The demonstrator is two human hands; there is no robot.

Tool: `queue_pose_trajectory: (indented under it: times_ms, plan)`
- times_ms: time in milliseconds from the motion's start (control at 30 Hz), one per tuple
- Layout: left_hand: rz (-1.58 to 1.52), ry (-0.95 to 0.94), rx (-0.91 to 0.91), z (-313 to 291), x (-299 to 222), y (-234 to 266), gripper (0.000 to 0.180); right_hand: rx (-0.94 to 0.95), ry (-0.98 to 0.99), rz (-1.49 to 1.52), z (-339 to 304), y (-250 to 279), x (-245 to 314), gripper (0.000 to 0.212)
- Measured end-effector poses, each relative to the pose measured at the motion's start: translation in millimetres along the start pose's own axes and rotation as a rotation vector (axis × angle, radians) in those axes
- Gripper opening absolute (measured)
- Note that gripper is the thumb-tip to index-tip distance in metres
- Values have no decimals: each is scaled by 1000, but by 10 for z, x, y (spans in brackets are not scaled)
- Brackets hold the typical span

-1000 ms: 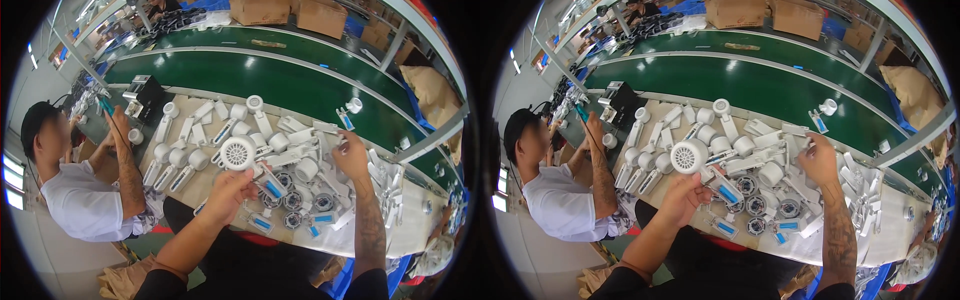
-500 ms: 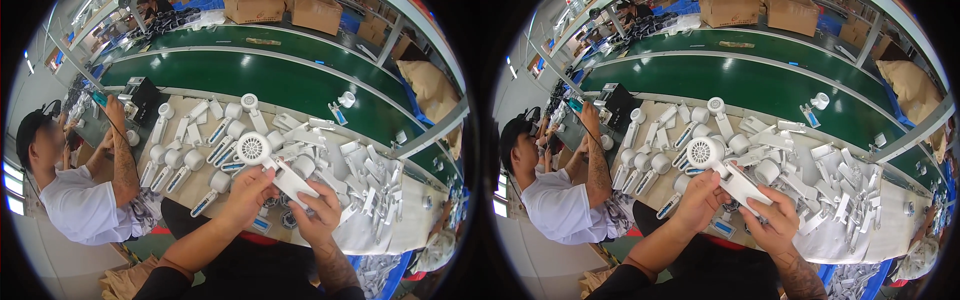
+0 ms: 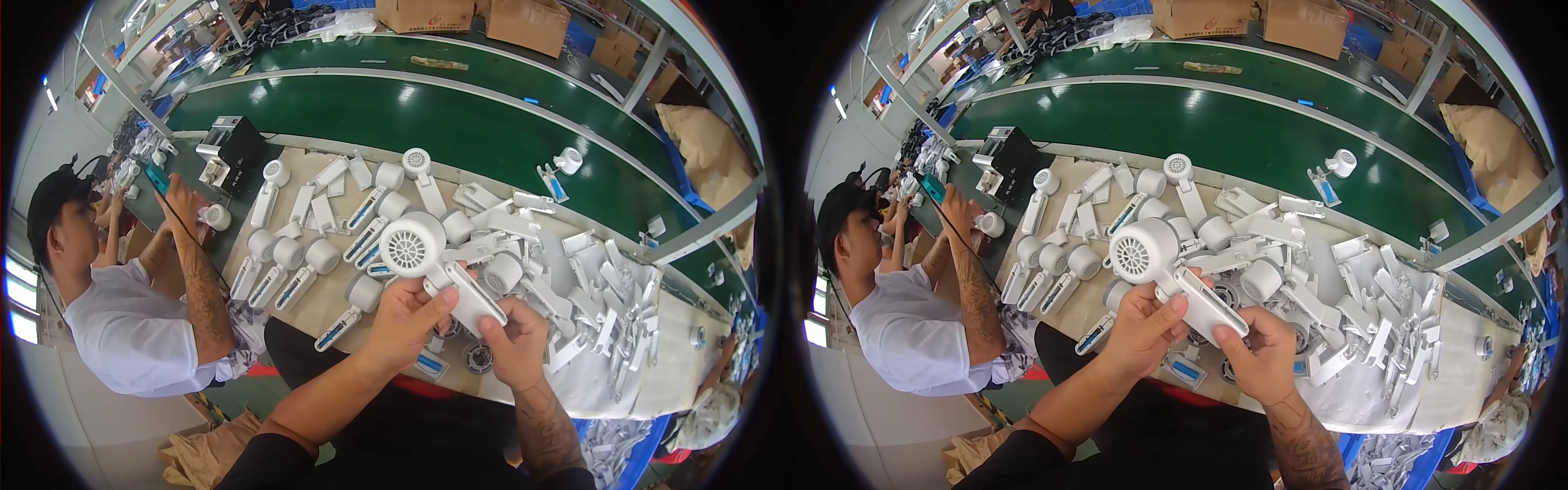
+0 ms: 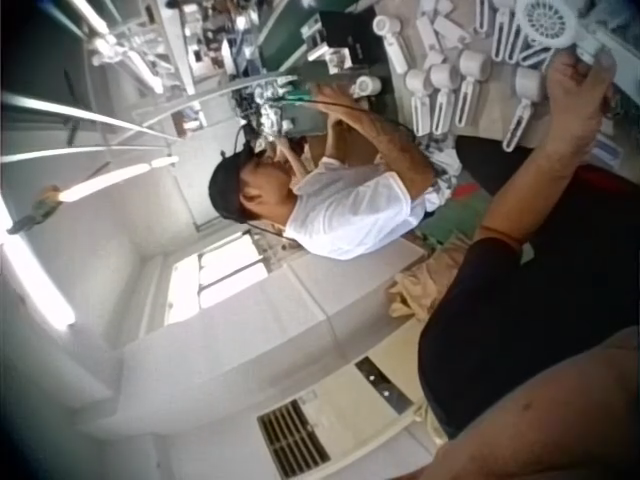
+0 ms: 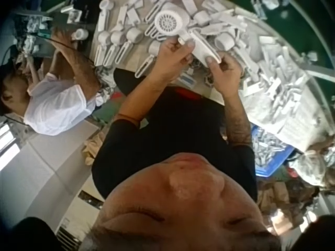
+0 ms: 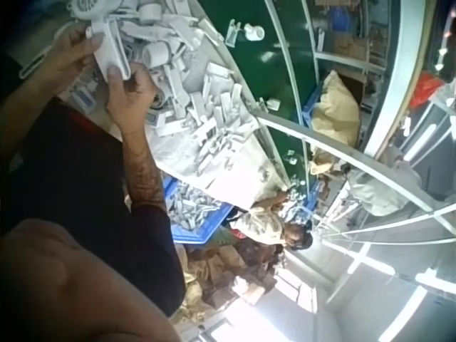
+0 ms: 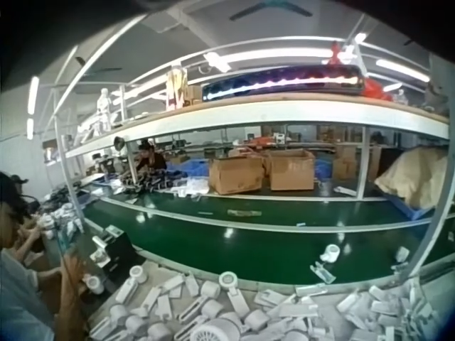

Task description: The person assembles small handheld portable fans by hand, snapping together plastic fan housings, fan handles, plastic casings, and internal components.

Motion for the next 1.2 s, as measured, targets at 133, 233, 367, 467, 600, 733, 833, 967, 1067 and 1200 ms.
queue_pose_trajectory:
  times_ms: [133,233,367,467,600,733,833,967,1067,1200]
  plan:
    - [49,18,-17,127,-111,186,37,-17,-26,-70,47,-100,-92,13]
    - [405,-175,-215,311,-498,465,20,295,-80,-373,244,27,113,15]
    - [989,-626,-508,670,-1565,1733,27,157,112,-725,800,520,433,14]
    - [1785,-634,-699,756,-2134,2189,31,-34,-43,-608,1576,1286,295,9]
    - [1995,-392,-718,586,-2567,2904,37,-280,224,-939,2591,2047,58,37]
    - [1814,-281,-722,603,-2427,3269,37,-179,302,-1051,3287,2168,-193,82]
    - [1862,-182,-712,890,-2218,3317,42,-87,369,-1083,3636,2457,-450,99]
    - [1958,-139,-667,908,-2041,3524,39,-163,-3,-977,3784,2309,-753,75]
    - [1977,32,-672,843,-2056,3384,39,-232,176,-896,3569,2049,-641,61]
    - [1884,-500,-803,644,-2105,2626,33,-148,198,-354,2967,1533,12,59]
Point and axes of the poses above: each hand's wrist, its own z-axis towards the middle knuckle, its own y-axis out of the back of the hand, x = y × z, the point moved 3 cm from there along z, towards the middle knuckle, and after that the axes turned 5 degrees about -x, right-handed, at the moved point
